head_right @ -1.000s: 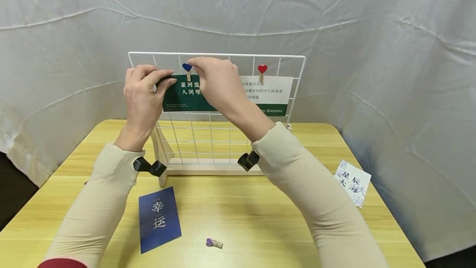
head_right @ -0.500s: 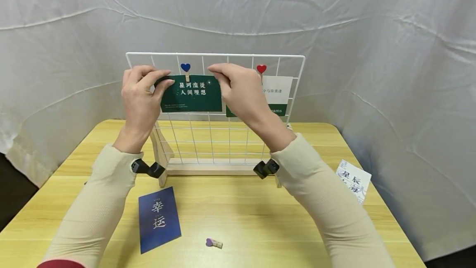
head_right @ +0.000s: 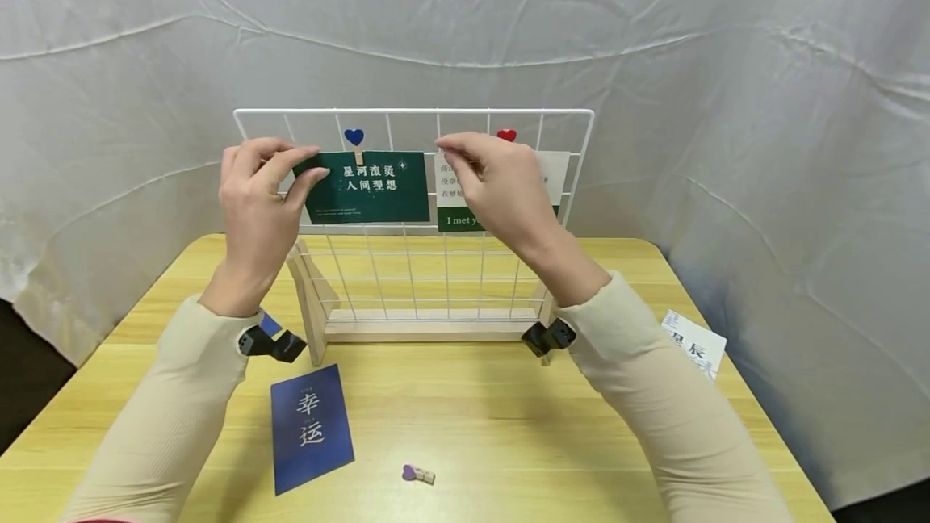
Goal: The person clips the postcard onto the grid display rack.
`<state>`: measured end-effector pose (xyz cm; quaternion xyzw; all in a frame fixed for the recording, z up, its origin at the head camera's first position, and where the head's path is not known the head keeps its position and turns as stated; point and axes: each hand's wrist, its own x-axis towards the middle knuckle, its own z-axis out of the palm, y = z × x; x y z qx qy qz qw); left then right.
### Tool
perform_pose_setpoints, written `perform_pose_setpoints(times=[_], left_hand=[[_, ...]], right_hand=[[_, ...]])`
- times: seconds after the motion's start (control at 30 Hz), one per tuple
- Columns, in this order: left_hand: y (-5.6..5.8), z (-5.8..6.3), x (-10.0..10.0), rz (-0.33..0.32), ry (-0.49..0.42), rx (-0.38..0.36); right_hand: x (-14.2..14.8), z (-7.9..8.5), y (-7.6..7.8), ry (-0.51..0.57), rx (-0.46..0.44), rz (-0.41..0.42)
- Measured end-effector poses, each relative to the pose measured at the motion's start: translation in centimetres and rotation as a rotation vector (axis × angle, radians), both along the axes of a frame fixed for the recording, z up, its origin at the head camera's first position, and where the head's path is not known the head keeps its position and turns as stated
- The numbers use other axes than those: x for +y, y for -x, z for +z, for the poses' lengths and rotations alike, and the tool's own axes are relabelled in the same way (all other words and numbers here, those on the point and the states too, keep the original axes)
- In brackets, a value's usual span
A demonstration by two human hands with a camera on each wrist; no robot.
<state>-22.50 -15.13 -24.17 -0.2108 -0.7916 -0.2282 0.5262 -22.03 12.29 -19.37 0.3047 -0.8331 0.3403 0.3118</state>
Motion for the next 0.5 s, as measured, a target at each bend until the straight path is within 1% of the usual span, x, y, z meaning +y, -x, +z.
perform_pose_setpoints(times=[0.13,0.3,0.37,0.5], left_hand=[[-0.6,0.1,-0.1,-0.002,0.024,0.013],[-1.1,0.2,-0.3,-0.021,0.051,0.023],[-1.2,0.1,-0.4,-0.035,0.058,0.007],[-1.5,-0.1,-0.5,-0.062,0.053,-0.053]], right_hand=[[0.6,-0.2,-0.2,-0.013,0.006,-0.005],[1.5,-0.6,-0.5,-0.034,0.0,-0.022],[1.9,-0.7,-0.5,-0.036,0.002,-0.017],[2.6,-1.0,-0.5,-0.037,0.017,0.003]])
